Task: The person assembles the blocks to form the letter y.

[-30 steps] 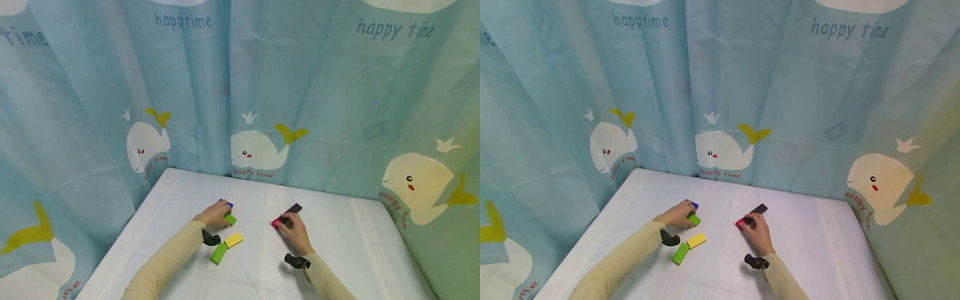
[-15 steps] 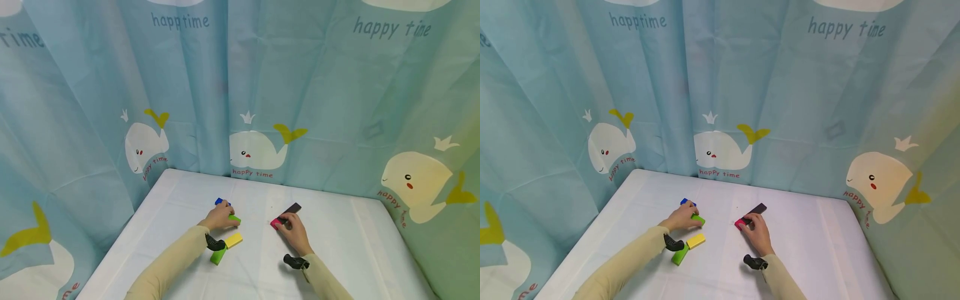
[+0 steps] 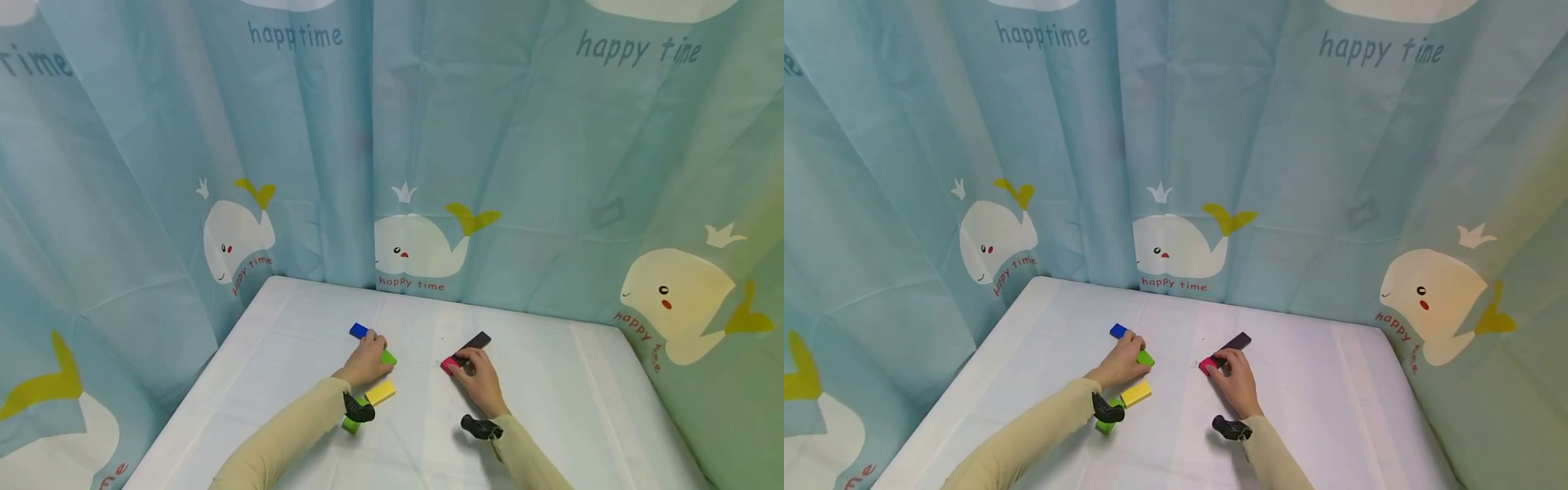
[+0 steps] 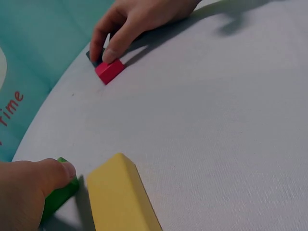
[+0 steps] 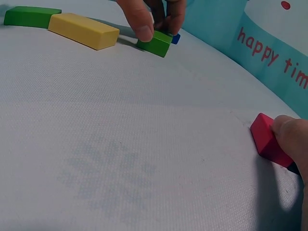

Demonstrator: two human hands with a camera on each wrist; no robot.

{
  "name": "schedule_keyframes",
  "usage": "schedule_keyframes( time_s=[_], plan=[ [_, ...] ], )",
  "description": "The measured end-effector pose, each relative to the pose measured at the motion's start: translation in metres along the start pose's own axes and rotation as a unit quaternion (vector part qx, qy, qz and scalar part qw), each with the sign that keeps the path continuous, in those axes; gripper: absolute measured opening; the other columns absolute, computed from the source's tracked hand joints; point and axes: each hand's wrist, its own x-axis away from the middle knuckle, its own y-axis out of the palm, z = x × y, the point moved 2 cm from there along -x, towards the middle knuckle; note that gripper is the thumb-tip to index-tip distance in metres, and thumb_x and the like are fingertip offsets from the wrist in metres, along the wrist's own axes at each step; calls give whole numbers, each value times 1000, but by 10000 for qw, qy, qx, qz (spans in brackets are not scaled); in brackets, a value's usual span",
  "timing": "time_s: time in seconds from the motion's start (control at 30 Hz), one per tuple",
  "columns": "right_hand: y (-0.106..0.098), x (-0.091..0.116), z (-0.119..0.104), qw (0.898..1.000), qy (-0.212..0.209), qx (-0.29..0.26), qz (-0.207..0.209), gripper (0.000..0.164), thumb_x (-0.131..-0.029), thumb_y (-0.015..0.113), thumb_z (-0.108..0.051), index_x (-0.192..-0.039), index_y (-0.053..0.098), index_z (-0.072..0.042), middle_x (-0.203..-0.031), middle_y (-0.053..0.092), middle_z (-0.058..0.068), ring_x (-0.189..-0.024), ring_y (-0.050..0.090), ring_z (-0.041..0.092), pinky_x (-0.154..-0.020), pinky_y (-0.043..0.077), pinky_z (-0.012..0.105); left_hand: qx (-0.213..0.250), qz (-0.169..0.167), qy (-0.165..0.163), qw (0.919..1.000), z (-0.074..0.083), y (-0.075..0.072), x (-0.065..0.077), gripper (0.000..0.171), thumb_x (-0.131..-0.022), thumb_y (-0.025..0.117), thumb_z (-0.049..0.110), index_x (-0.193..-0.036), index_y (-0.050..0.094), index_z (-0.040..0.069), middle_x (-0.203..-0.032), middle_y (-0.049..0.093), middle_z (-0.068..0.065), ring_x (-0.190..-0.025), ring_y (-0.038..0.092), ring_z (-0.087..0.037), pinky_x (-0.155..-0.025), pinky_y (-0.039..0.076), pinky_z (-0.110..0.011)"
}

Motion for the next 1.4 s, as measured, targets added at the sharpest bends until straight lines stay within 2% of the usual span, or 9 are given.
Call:
schedule_keyframes(
  time_s=[0.2,0.47,0.6,0.73,0.9,1.03,1.23,1.4],
  plan=[
    [-1,1,2,9999,130,44,-21,30,-83,79,-17,-109,69,-5,-116,58,10,-90,52,18,-78,44,35,226,-43,-51,9997,8,1,-3,38,-85,78,26,-107,57,3,-104,42,-8,-84,45,-16,-75,47,-30],
    [-3,1,2,9998,178,41,-37,29,-83,79,-17,-108,69,-5,-116,58,10,-90,53,18,-79,44,35,-15,87,-94,9999,17,7,-7,37,-83,79,25,-105,61,2,-104,44,-6,-87,47,-15,-76,48,-29],
    [-3,2,2,9998,172,-3,-18,30,-83,80,-17,-108,69,-5,-116,58,10,-89,53,18,-78,45,34,375,308,-34,9988,21,13,-14,32,-83,79,22,-102,64,2,-104,45,-6,-89,49,-16,-78,49,-29],
    [-2,1,1,9999,141,-30,22,29,-82,80,-16,-107,70,-5,-115,59,11,-88,53,18,-77,45,33,980,454,-71,9941,26,20,-28,35,-82,79,24,-104,67,-1,-103,46,-5,-89,51,-15,-79,49,-28],
    [0,0,-1,9999,109,38,31,29,-83,80,-16,-107,70,-5,-115,59,11,-88,54,18,-77,45,33,1789,695,-278,9810,43,23,-48,39,-82,80,26,-107,69,-1,-105,49,-7,-94,54,-19,-87,48,-35],
    [0,0,-1,9999,140,2,58,27,-83,79,-15,-106,70,-5,-115,59,10,-86,54,17,-76,45,33,2055,950,-356,9734,52,30,-58,35,-82,80,23,-106,70,0,-108,51,-8,-99,54,-21,-91,45,-36],
    [1,0,-1,9999,158,-20,-38,26,-84,79,-16,-106,70,-6,-116,58,9,-86,54,17,-76,45,32,1761,1217,-844,9732,59,41,-55,22,-82,78,11,-100,72,2,-109,57,-10,-100,57,-24,-89,48,-38],
    [-1,0,-2,9999,126,27,-8,26,-84,78,-15,-106,70,-5,-116,58,10,-86,55,18,-77,45,33,1319,1443,-921,9764,65,45,-54,28,-82,79,17,-107,72,5,-115,60,-10,-102,55,-27,-88,46,-40]
  ],
)
